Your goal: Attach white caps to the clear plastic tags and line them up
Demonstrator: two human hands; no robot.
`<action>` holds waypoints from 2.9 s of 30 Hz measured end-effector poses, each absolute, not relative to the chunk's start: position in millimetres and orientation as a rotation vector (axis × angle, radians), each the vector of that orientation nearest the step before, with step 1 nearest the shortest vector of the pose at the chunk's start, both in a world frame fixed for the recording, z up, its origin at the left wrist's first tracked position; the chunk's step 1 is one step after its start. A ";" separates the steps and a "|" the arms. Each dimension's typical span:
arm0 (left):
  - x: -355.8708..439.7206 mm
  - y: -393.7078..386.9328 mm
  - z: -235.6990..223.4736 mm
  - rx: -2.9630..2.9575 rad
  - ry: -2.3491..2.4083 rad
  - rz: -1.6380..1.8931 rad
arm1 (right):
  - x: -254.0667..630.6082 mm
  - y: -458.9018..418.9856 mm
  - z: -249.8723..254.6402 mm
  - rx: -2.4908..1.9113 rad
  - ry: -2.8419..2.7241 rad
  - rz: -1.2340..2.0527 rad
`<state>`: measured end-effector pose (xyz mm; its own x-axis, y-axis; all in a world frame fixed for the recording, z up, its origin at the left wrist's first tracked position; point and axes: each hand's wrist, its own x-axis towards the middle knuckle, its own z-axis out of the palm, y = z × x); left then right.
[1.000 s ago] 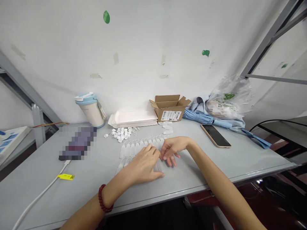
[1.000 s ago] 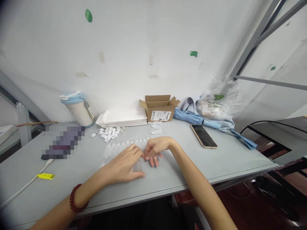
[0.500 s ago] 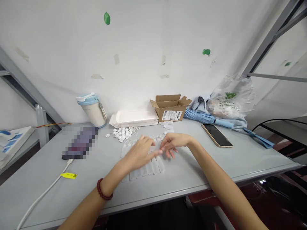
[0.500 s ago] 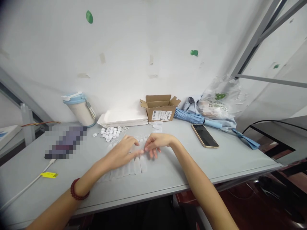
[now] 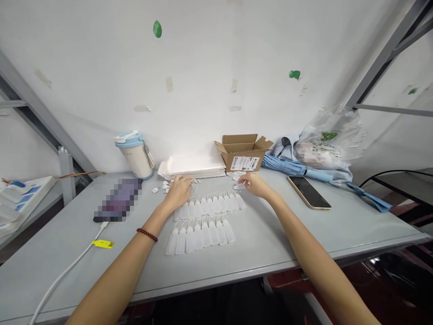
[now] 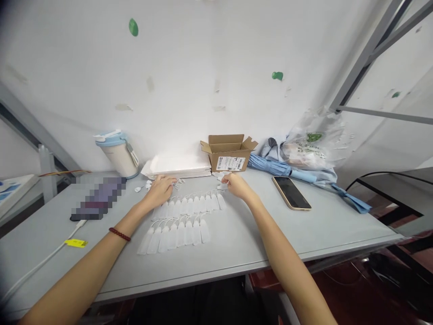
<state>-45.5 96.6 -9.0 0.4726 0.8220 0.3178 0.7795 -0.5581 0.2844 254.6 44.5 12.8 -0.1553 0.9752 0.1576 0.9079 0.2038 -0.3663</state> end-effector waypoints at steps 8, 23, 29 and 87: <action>-38.2 94.0 -9.0 2.627 1.343 0.572 | 257.4 47.1 9.1 -1.796 -2.176 0.283; -24.9 93.5 -4.9 2.596 1.368 0.537 | 258.4 50.2 2.3 -1.785 -2.128 0.280; -25.9 85.3 12.3 2.324 1.258 0.890 | 246.2 44.9 11.7 -1.656 -2.023 0.174; -3.7 23.8 27.4 1.700 1.049 1.270 | 171.4 0.5 23.0 -1.089 -1.892 0.463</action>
